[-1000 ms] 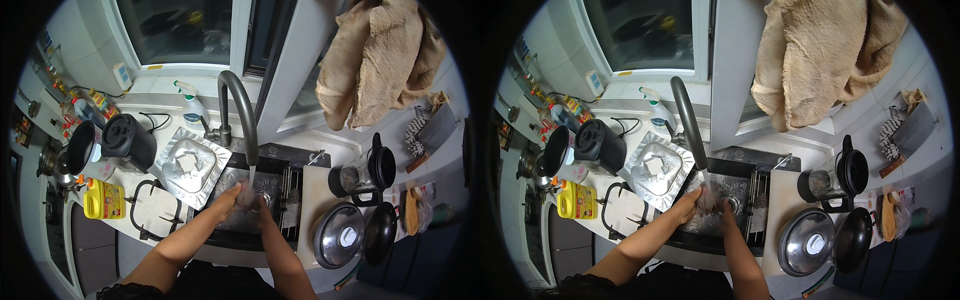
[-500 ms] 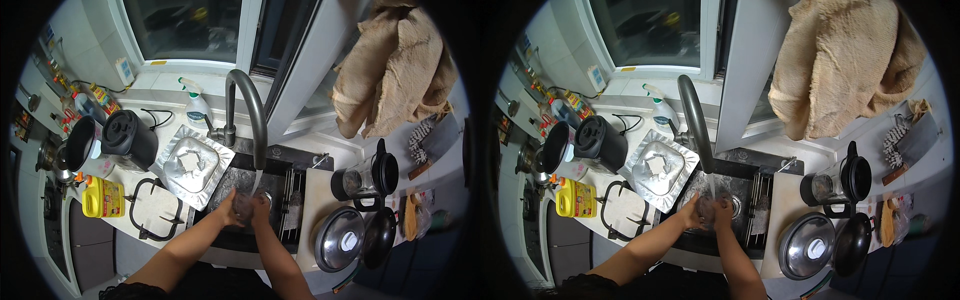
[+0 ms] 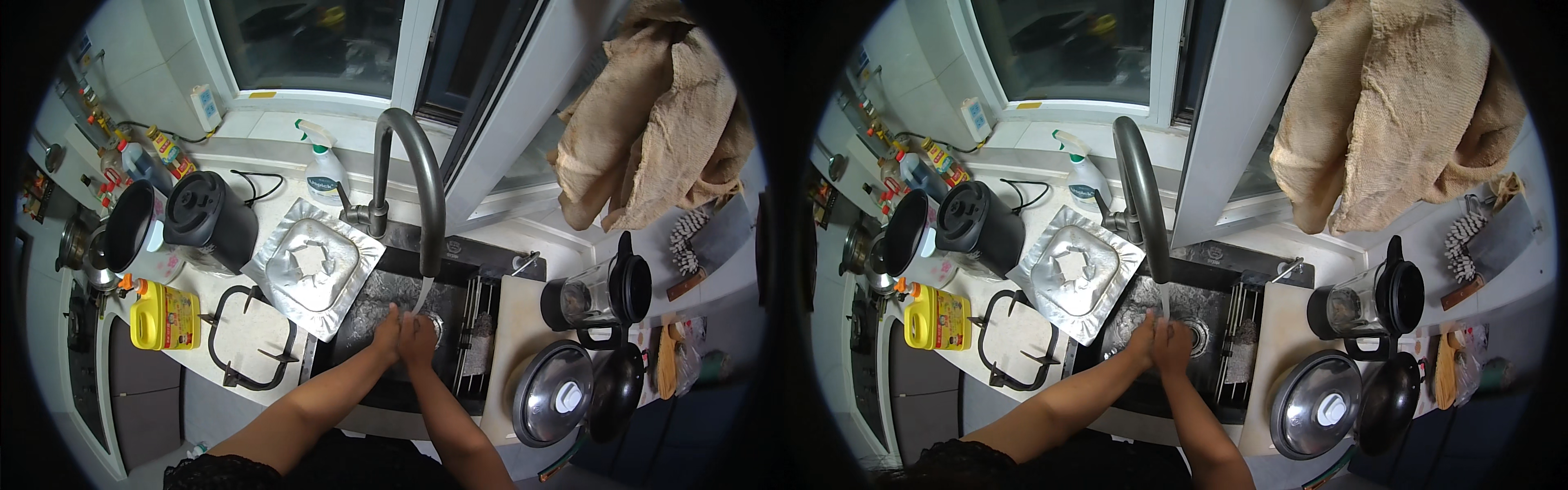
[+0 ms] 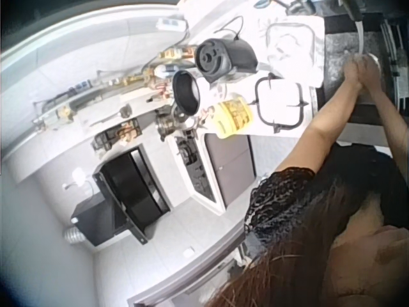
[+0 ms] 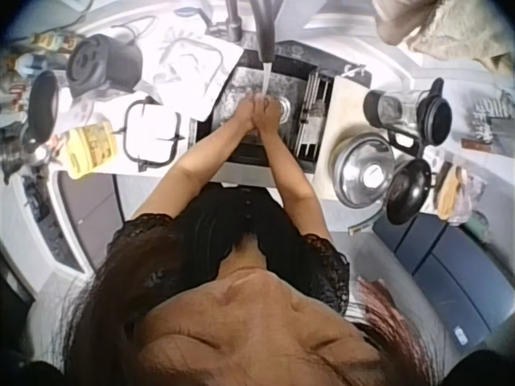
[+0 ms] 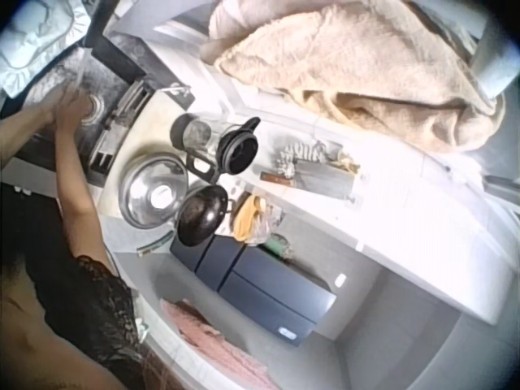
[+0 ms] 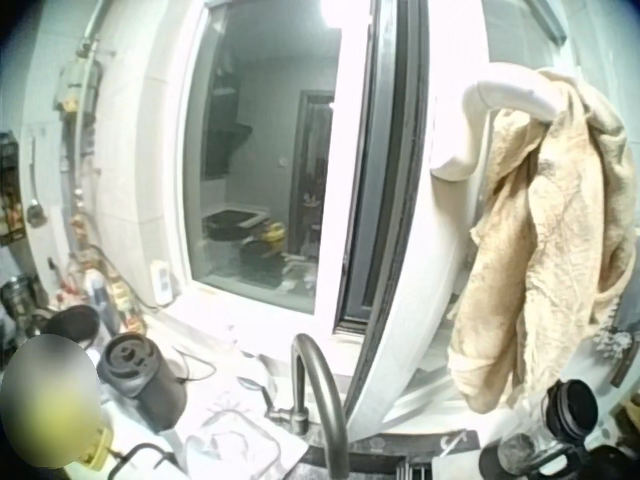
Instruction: The person wipes the lower edge of a cabinet with a cloth, then rinses the cloth at the sink. They proceed to wipe the stovetop surface, moving a burner grate aside to clean underneath, and continue wiping around the burners and control knobs.
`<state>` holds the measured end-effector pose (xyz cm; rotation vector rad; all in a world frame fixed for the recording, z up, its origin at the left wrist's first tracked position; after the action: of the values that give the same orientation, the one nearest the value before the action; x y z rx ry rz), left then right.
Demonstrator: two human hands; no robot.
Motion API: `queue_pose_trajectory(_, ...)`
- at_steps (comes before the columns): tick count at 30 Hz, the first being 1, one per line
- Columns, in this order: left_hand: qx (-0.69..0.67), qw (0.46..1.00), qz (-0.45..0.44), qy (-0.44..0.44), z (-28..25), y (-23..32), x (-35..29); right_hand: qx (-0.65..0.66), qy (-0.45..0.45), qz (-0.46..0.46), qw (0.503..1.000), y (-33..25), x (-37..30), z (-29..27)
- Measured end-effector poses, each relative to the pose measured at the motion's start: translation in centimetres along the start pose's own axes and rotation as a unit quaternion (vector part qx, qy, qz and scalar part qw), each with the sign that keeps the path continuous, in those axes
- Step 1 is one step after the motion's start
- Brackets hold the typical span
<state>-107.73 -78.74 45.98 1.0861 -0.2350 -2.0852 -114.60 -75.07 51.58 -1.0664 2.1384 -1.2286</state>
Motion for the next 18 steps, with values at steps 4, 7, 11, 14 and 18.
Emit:
queue_pose_trajectory(4,0.048,0.995,0.026,0.080,1.7,1.3,-1.4,-0.006,0.029,-0.024,0.999,0.4,0.0,0.6)
queue_pose_trajectory(7,0.048,0.995,0.039,0.083,0.7,0.6,-0.3,-0.030,0.022,-0.023,0.999,1.5,0.4,1.0)
queue_pose_trajectory(11,0.076,0.992,0.056,0.084,0.5,0.3,0.1,-0.040,0.011,0.014,0.999,1.1,0.4,0.7)
queue_pose_trajectory(14,0.118,0.987,0.063,0.086,-0.1,0.2,0.4,-0.041,-0.014,0.042,0.998,0.8,0.5,0.4)
queue_pose_trajectory(18,0.338,0.932,0.098,0.089,-0.2,0.8,0.6,0.000,-0.072,0.136,0.988,2.9,0.9,0.6)
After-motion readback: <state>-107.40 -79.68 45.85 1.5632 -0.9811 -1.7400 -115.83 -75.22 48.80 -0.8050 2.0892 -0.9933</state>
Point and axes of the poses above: each hand's wrist, its own x-axis towards the middle knuckle, its own z-axis out of the palm, y = z × x, the point moved 1 cm from there along x, towards the middle knuckle, and after that the axes turned 9 degrees about z, right-handed, at the moved point
